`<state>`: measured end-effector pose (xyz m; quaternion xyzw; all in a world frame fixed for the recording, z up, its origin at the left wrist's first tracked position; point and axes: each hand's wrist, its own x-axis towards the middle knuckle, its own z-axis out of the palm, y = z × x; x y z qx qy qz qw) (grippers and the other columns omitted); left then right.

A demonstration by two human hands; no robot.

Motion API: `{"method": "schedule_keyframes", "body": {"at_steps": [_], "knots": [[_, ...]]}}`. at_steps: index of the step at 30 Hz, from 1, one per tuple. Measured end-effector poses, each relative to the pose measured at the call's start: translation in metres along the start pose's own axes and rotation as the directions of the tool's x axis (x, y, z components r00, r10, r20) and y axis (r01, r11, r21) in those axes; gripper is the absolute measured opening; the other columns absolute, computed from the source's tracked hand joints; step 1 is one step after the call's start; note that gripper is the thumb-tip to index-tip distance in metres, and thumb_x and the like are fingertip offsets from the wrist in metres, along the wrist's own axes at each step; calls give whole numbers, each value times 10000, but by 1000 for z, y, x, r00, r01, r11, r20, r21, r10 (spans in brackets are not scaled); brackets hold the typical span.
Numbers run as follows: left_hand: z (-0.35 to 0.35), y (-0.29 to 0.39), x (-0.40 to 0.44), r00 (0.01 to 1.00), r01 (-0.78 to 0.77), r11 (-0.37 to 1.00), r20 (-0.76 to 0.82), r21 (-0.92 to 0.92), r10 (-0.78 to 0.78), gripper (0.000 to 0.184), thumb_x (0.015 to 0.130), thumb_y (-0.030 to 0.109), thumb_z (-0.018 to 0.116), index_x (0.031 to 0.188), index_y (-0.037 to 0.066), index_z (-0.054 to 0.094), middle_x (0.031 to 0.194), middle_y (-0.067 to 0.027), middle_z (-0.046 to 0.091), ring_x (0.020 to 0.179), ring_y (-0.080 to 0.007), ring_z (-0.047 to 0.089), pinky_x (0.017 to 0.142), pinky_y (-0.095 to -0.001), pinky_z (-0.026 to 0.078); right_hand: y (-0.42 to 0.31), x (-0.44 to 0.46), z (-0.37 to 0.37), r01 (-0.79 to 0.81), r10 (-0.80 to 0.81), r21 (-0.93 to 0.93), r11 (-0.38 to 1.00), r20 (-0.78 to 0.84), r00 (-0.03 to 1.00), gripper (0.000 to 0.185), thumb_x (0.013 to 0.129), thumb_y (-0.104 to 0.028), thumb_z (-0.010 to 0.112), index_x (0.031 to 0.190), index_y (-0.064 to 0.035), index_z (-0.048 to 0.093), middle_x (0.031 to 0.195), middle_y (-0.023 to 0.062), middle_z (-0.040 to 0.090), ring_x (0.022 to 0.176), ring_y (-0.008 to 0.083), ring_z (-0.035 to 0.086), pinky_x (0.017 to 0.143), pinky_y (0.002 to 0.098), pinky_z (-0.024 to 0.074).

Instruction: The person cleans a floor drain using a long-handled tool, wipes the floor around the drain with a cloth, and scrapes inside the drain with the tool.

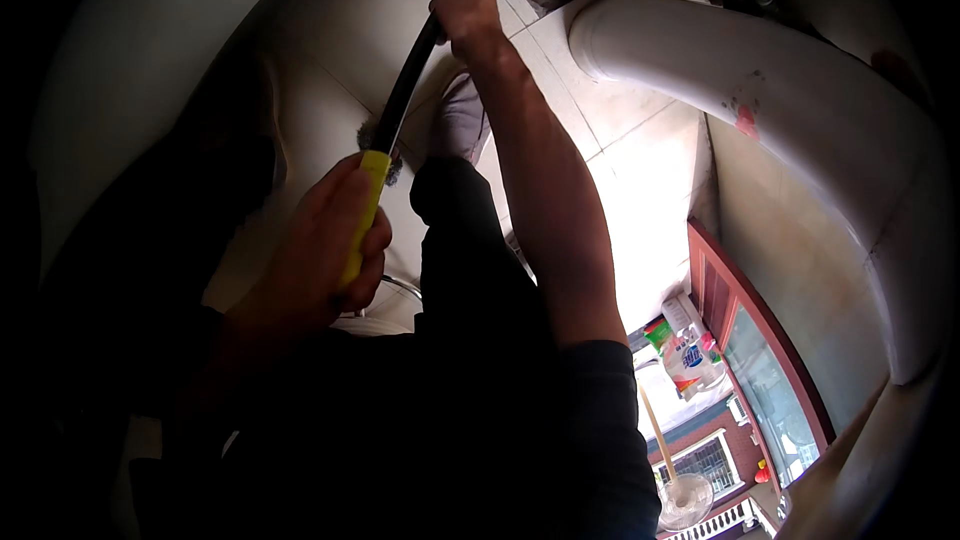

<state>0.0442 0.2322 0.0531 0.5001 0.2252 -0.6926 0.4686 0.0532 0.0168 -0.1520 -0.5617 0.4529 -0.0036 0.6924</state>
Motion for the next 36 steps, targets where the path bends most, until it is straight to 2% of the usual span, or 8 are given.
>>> {"method": "schedule_keyframes", "body": {"at_steps": [15,16,18,23,28,30,33,36], "knots": [[-5,-12,-6,1000,24,999,-4,21,-24,431,1024,342,322,1358,70,331,668,-25,448,337,-88,375,297,-231,310,-4,-20,4,-58,51,-205,977,-39,998,250,848,-121,556,1017,19,436,650,95,547,540,198,565,451,311,461],[-3,-6,3,998,-46,998,34,40,44,430,1024,334,309,1364,72,329,656,-24,442,328,-91,373,296,-230,313,23,14,-22,514,-466,-383,768,216,858,261,846,-123,560,1027,16,434,648,101,551,532,202,562,446,314,459],[7,11,12,998,-55,995,28,80,53,423,1024,324,300,1362,72,331,633,-19,424,321,-92,375,292,-224,310,7,17,-23,93,-97,36,995,133,986,265,847,-105,559,1048,15,436,668,122,569,519,202,559,431,319,453],[-10,-5,-1,999,39,999,-11,-15,-39,299,1012,313,337,1140,63,439,666,-28,454,340,-83,361,298,-232,280,12,0,-7,-13,2,-179,984,-58,998,220,844,-85,559,991,39,453,660,120,565,507,176,545,426,324,443],[4,12,23,998,-51,994,54,101,45,455,1017,342,337,1382,71,325,638,-8,425,342,-72,361,304,-221,291,49,50,-56,663,-598,-183,726,307,740,175,870,-107,548,969,18,478,622,80,531,480,143,503,405,286,411],[-4,8,5,1000,4,998,28,70,-6,459,1018,337,332,1392,70,322,644,-15,426,331,-74,350,298,-218,297,5,-6,-15,39,-45,-95,995,-66,997,200,846,-94,573,971,20,466,642,107,564,481,163,527,392,311,421],[-13,-5,13,997,-64,997,42,41,62,432,1022,312,315,1375,63,335,649,-21,432,331,-78,354,296,-218,296,7,0,-9,-9,-16,-190,982,-129,992,181,850,-89,553,966,13,458,619,116,564,451,189,534,383,320,424],[5,18,29,997,-58,993,61,105,51,428,1019,313,321,1361,57,348,650,-22,434,344,-80,365,295,-219,301,61,72,-66,748,-654,-288,598,364,663,208,853,-82,537,1003,21,436,606,109,541,441,195,517,377,319,412]]}}
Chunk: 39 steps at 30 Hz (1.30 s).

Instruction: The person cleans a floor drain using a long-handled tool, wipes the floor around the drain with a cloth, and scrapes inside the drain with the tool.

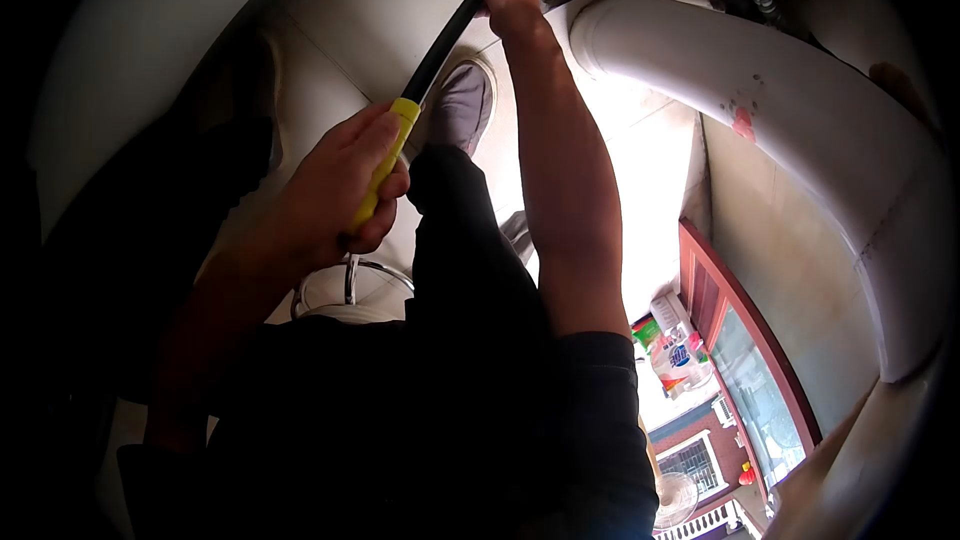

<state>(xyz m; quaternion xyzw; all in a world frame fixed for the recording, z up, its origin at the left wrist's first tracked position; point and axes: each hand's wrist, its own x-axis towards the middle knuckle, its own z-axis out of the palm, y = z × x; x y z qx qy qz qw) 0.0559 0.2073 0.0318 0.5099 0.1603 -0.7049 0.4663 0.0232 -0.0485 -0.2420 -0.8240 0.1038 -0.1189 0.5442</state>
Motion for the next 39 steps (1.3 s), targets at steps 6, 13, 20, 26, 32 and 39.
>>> {"method": "schedule_keyframes", "body": {"at_steps": [6,13,20,26,32,39], "knots": [[-27,-45,-20,998,-1,997,-59,-71,-3,434,1010,311,349,1340,30,370,647,-17,429,343,-69,334,293,-227,255,-111,1,39,-772,784,139,621,-128,608,421,819,-98,546,1143,76,340,755,212,597,535,265,610,396,366,479],[-16,-30,-7,998,58,997,-27,-47,-59,473,1014,348,347,1403,83,315,630,-22,430,349,-79,356,310,-234,301,-89,-1,23,-685,733,289,669,-103,673,260,836,-147,554,991,34,450,659,118,556,519,204,565,444,341,443],[-43,-58,-27,992,58,998,-111,30,-54,358,1018,337,368,1241,67,443,656,10,430,466,-51,368,381,-155,320,-131,-11,47,-829,835,98,550,-86,544,627,835,-147,502,1336,114,230,807,225,631,625,307,643,501,385,517],[-31,-76,-42,987,139,990,-78,6,-138,368,1020,322,328,1318,122,410,681,-17,435,406,-102,371,364,-233,367,-125,-33,63,-809,803,-110,577,-102,587,703,825,-147,497,1375,134,161,1078,389,559,988,434,626,847,459,508],[-50,-79,-29,991,95,995,-96,27,-92,337,1015,281,353,1300,115,424,714,-41,493,489,-104,461,396,-241,400,-138,-13,54,-792,794,52,608,-18,608,754,839,-147,473,1373,176,49,801,326,608,617,389,640,540,398,551],[-47,-89,-36,985,103,994,-132,-35,-107,421,1025,394,299,1342,129,378,598,-25,448,358,-99,371,334,-233,353,-137,-21,63,-809,809,17,588,1,588,662,822,-128,490,1293,185,145,835,324,599,603,366,645,445,392,521]]}}
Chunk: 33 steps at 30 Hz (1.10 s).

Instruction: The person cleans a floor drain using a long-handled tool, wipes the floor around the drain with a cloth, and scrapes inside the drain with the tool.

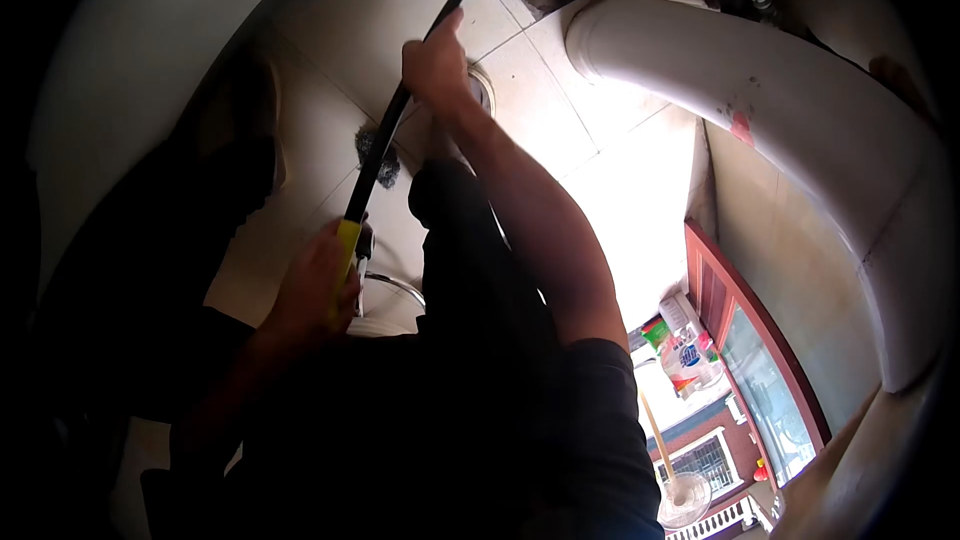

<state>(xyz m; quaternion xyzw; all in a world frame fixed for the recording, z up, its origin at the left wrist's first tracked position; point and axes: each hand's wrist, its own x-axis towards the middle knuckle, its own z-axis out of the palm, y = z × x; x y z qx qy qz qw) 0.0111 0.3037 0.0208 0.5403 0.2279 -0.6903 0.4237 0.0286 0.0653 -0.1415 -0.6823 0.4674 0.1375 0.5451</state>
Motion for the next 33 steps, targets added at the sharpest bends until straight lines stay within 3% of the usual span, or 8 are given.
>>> {"method": "schedule_keyframes", "body": {"at_steps": [6,10,12,13,20,22,26,33], "knots": [[15,11,-28,999,48,997,-2,54,-48,454,1022,323,320,1396,66,319,645,-24,443,396,-86,365,357,-229,374,-6,-18,2,-72,75,-46,996,61,995,611,830,-104,489,1274,163,166,730,247,590,493,310,608,374,380,501],[13,19,-25,1000,22,1000,17,1,-22,455,1014,332,342,1386,70,342,648,-13,436,448,-80,381,371,-236,383,-8,-13,0,-26,26,123,992,-1,1000,610,824,-115,491,1279,147,182,749,255,594,500,302,611,376,376,497],[12,8,-27,999,32,998,-22,62,-30,436,1015,332,357,1359,64,375,647,-8,435,470,-65,391,376,-220,376,-3,-24,6,-67,66,15,998,6,998,563,832,-94,495,1249,148,204,734,244,589,490,299,607,376,377,498],[12,9,-22,998,28,994,-56,108,-22,433,1015,332,357,1360,72,378,649,-7,433,471,-66,384,379,-216,373,8,-9,5,25,-25,2,1000,9,1000,817,809,-102,477,1361,179,-56,761,317,610,487,333,613,404,387,503],[9,10,-25,995,80,995,-69,61,-75,383,1012,290,363,1339,95,406,650,13,428,480,-49,361,384,-188,339,10,-17,10,-21,22,-20,1000,27,999,850,807,-116,489,1356,183,-87,731,318,600,497,342,617,409,401,515],[8,16,-13,998,9,999,-55,-38,-11,417,1009,292,361,1378,97,376,656,10,432,471,-61,367,382,-205,355,-13,-11,-6,-94,92,44,995,27,995,721,838,-140,500,1348,156,85,815,296,601,491,305,606,385,371,504],[0,18,-34,992,124,978,-11,167,-124,394,1007,309,371,1337,96,404,645,11,436,475,-51,382,382,-205,352,10,-39,5,-81,83,32,996,-59,995,687,854,-148,485,1347,146,109,853,310,592,573,298,634,407,365,520],[3,14,-30,994,108,988,-10,108,-107,390,1010,291,381,1347,95,394,648,8,439,475,-50,381,384,-208,349,16,-41,-2,-119,125,136,984,-43,991,633,845,-149,484,1305,142,161,849,280,585,569,307,633,368,364,497]]}}
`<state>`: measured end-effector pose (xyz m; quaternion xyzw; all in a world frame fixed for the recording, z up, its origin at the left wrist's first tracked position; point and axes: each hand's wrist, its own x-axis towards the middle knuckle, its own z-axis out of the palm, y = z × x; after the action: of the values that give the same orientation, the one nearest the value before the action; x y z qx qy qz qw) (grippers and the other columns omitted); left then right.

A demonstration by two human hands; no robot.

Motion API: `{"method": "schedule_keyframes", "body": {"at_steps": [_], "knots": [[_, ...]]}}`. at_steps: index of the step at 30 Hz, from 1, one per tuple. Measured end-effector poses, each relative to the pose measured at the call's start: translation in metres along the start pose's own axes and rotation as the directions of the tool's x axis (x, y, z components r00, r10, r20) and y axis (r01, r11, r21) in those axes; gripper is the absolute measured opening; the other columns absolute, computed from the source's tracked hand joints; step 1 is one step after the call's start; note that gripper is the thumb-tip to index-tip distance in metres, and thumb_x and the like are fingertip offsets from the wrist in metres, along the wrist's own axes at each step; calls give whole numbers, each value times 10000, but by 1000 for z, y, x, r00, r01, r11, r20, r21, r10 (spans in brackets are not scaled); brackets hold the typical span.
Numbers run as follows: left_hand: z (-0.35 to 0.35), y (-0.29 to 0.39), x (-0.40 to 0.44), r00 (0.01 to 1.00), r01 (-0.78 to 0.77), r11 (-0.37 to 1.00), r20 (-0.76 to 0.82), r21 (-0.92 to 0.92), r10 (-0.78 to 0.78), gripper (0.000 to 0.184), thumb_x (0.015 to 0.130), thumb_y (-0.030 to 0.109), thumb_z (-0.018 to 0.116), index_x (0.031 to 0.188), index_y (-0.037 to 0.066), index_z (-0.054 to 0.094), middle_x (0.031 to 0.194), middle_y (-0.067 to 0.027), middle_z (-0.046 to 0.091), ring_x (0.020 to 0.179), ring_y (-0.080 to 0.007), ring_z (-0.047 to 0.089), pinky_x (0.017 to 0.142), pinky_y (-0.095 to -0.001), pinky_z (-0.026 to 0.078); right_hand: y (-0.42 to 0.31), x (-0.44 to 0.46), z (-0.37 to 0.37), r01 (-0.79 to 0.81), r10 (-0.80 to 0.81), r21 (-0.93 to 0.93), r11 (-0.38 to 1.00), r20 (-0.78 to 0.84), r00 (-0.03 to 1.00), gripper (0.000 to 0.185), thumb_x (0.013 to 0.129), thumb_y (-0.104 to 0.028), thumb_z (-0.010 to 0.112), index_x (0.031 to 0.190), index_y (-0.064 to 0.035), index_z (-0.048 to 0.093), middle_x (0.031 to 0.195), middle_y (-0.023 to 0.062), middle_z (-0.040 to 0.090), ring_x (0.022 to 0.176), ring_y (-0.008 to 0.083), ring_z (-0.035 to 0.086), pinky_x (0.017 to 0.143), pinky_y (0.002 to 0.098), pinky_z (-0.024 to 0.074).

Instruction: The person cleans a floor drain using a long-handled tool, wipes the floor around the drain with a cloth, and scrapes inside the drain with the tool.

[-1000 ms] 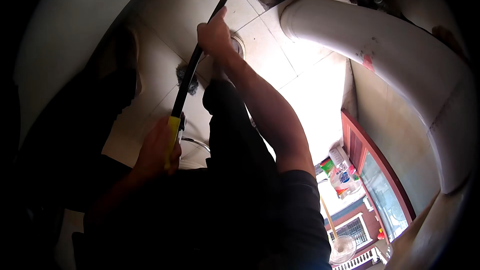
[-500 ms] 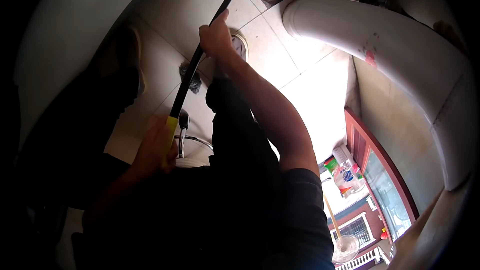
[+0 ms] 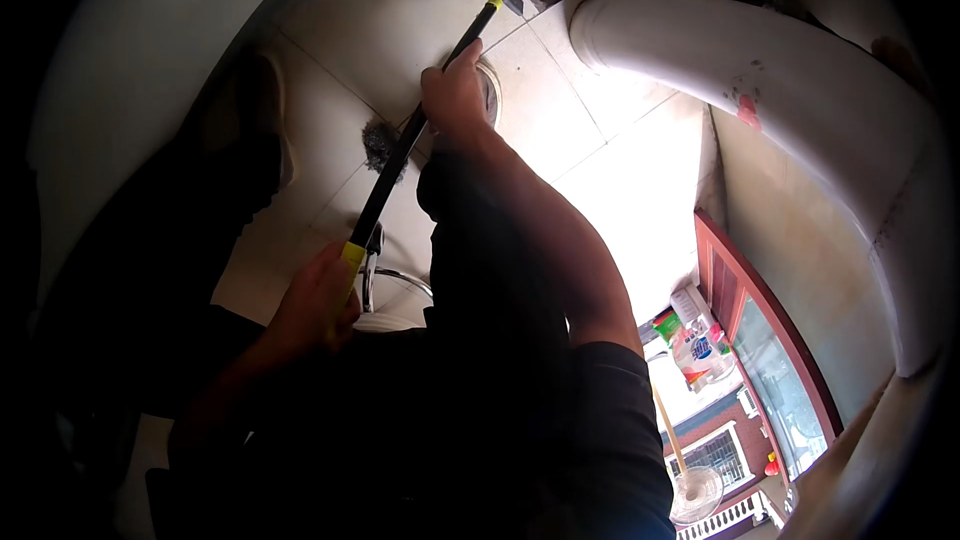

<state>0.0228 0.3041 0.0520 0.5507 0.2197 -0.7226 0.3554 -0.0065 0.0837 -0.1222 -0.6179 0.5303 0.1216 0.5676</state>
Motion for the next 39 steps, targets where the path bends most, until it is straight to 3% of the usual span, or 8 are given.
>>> {"method": "schedule_keyframes", "body": {"at_steps": [5,11,13,14,21,23,24,39], "knots": [[5,4,2,999,24,998,25,-52,-23,398,1011,292,397,1351,88,397,648,34,427,488,-36,364,379,-187,326,7,2,-6,-6,6,39,999,16,1000,673,844,-140,483,1343,148,134,803,237,588,555,268,612,344,346,472],[2,-9,7,1000,12,998,23,-55,-11,403,1012,293,393,1355,83,388,630,24,435,458,-48,379,367,-203,341,39,6,-4,-37,33,-65,997,-63,997,683,841,-139,475,1370,144,149,792,177,599,630,223,606,509,341,489],[2,-12,4,993,-41,997,103,-66,48,408,1013,294,396,1356,75,385,618,22,435,438,-58,377,368,-210,344,77,20,3,128,-157,-183,975,-156,975,695,840,-134,475,1374,155,136,759,166,593,645,229,609,522,348,490],[4,-12,4,995,-32,999,91,-36,35,393,1015,288,392,1342,71,395,620,22,433,435,-60,373,368,-212,343,44,-4,-5,37,-43,-80,996,-78,996,762,848,-159,477,1401,156,58,872,291,618,653,363,646,552,397,541],[11,-24,4,992,-16,999,126,41,10,434,1014,342,366,1377,105,352,673,-27,499,465,-92,450,402,-232,409,44,-13,-17,-10,-2,-151,988,-80,997,686,851,-186,481,1365,135,159,887,325,615,757,388,665,618,432,546],[11,-17,8,987,42,994,160,-99,-26,449,1015,337,368,1393,97,343,687,-29,506,478,-98,456,410,-240,417,44,1,-21,-35,31,-88,996,-51,998,700,846,-186,470,1375,135,144,941,348,605,769,405,661,630,426,548],[12,-17,8,984,45,995,177,-91,-29,450,1019,331,357,1399,91,338,688,-24,502,479,-94,454,410,-236,411,46,3,-18,2,-13,-83,997,-129,992,502,845,-107,494,1251,101,284,721,167,567,602,233,592,472,349,474],[26,-23,4,992,22,991,129,-134,-5,424,1012,355,382,1348,98,394,665,-16,452,487,-96,423,382,-248,381,44,-5,-23,-20,11,-71,997,-133,991,384,825,-72,502,1148,79,361,709,162,555,546,214,564,451,364,469]]}}
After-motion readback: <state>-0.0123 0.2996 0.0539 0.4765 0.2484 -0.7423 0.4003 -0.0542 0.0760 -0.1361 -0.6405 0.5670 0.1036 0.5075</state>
